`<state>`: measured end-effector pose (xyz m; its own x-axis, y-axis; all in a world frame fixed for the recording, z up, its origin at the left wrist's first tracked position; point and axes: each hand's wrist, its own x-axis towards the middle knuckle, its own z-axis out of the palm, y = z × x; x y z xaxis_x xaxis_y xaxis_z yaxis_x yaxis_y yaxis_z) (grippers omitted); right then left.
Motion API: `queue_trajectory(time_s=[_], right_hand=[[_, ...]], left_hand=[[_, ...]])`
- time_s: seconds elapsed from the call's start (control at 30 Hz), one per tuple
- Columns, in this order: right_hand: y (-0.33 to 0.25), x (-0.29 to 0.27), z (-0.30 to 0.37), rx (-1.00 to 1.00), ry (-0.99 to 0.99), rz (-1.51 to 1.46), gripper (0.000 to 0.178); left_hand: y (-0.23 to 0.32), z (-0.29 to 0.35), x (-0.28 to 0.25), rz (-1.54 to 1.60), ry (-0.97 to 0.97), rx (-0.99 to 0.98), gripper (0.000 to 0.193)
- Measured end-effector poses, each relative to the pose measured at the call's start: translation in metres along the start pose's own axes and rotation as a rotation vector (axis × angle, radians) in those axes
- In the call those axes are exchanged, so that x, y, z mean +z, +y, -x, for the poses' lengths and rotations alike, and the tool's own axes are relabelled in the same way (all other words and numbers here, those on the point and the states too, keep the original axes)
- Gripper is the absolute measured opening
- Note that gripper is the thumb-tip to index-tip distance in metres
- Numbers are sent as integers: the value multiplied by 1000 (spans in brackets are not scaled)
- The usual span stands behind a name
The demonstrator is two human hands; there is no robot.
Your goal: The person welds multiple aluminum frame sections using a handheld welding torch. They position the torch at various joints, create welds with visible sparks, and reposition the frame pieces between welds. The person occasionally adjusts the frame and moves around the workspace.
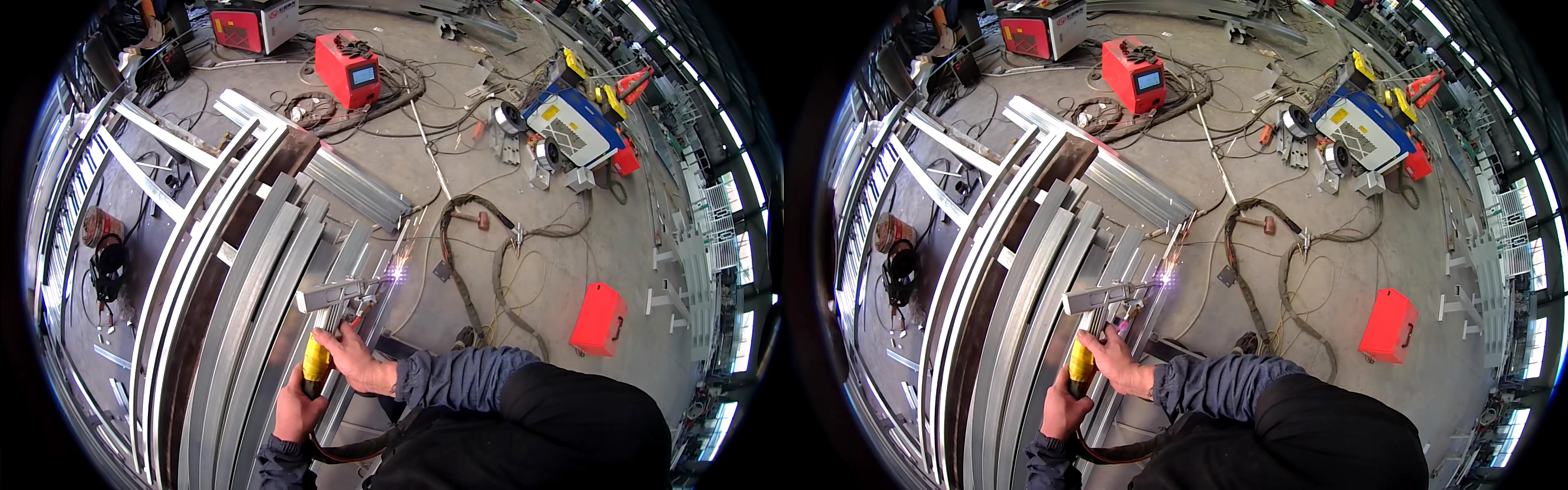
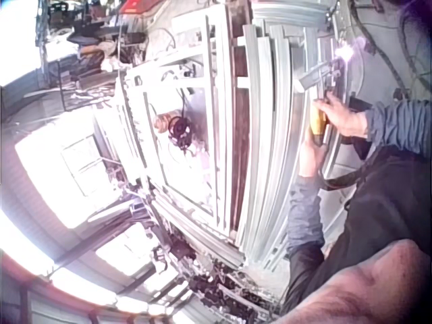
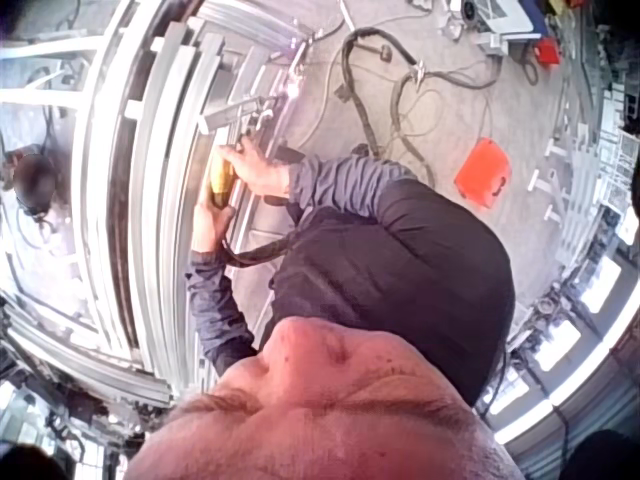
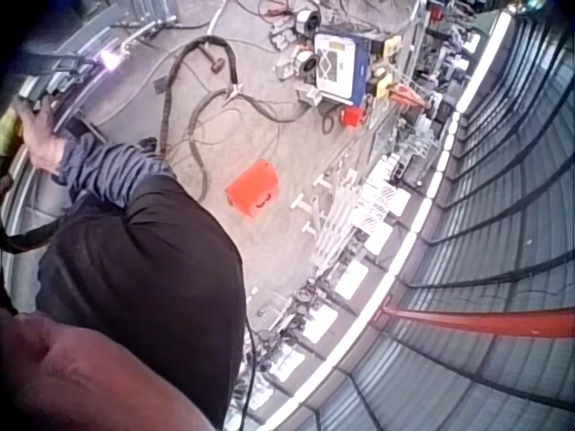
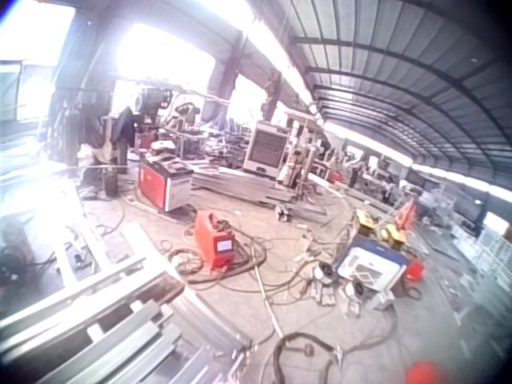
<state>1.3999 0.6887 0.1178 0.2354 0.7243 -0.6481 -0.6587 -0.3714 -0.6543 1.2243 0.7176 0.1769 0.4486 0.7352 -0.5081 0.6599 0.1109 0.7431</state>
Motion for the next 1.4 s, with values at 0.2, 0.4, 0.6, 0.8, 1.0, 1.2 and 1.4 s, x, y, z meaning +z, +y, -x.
queue_trajectory(time_s=[0.2,0.4,0.6,0.8,1.0,1.2,1.4], right_hand=[[1,0,1,9,6,0,51],[0,2,4,-22,-13,-29,48],[1,0,4,5,0,-27,48],[3,-5,2,7,-72,21,45],[6,-7,1,-2,-78,36,46],[2,-4,5,10,-76,-1,49],[4,-4,7,17,-48,5,55]], left_hand=[[4,2,-2,-38,1,8,76],[-5,3,0,-42,-1,23,77],[-5,3,0,-89,0,21,79],[-7,6,1,-106,2,24,80],[-3,8,0,-108,-4,37,81],[0,10,0,-122,-8,12,79],[1,11,0,-104,-5,8,78]])
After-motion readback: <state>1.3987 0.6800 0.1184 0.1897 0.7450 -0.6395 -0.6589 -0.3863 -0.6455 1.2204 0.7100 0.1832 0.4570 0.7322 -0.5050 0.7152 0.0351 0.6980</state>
